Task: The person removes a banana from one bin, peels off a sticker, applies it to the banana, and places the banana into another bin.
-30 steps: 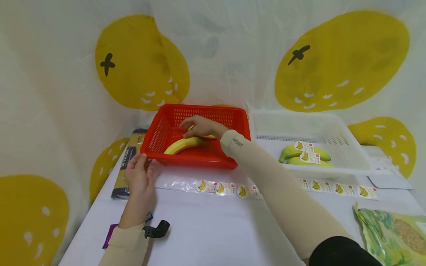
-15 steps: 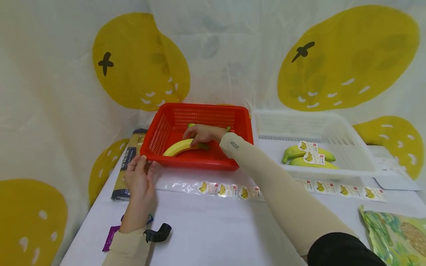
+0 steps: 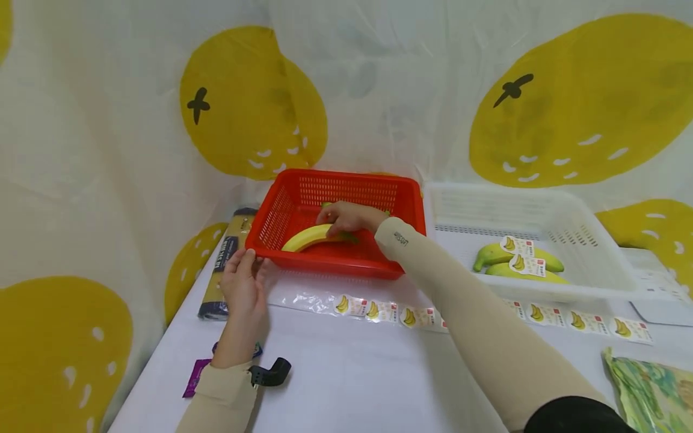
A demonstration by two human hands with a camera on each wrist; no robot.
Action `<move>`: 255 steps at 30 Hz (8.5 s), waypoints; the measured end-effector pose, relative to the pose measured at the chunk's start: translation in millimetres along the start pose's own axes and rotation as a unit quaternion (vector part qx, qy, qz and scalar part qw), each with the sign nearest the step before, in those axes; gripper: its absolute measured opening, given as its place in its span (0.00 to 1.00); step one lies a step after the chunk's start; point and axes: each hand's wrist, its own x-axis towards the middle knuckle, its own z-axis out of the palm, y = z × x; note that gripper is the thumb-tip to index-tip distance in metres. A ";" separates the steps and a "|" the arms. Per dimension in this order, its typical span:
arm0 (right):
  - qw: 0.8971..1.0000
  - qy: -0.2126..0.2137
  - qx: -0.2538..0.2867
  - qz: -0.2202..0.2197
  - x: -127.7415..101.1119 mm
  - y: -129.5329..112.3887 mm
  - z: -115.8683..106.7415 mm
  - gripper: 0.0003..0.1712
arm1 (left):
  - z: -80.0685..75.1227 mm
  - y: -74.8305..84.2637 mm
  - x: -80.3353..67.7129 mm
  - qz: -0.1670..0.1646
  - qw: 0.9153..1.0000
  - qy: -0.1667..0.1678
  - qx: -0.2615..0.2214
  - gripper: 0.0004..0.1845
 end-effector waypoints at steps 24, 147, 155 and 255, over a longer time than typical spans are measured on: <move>0.998 0.055 -0.002 0.007 -32.5 -20.5 -31.7 0.20 | -0.3 9.0 8.4 0.007 1.000 -0.005 -0.022 0.14; 0.986 0.140 0.074 -0.042 -282.7 63.3 154.9 0.19 | -15.6 -67.6 -22.7 0.210 0.698 -0.273 0.628 0.15; 0.987 0.139 0.071 -0.035 -281.2 62.0 152.8 0.19 | -13.0 -63.4 -21.2 0.224 0.691 -0.276 0.629 0.11; 0.965 0.189 0.094 -0.153 -198.8 7.4 103.5 0.04 | 48.6 -30.7 -30.8 0.039 0.715 -0.530 0.453 0.06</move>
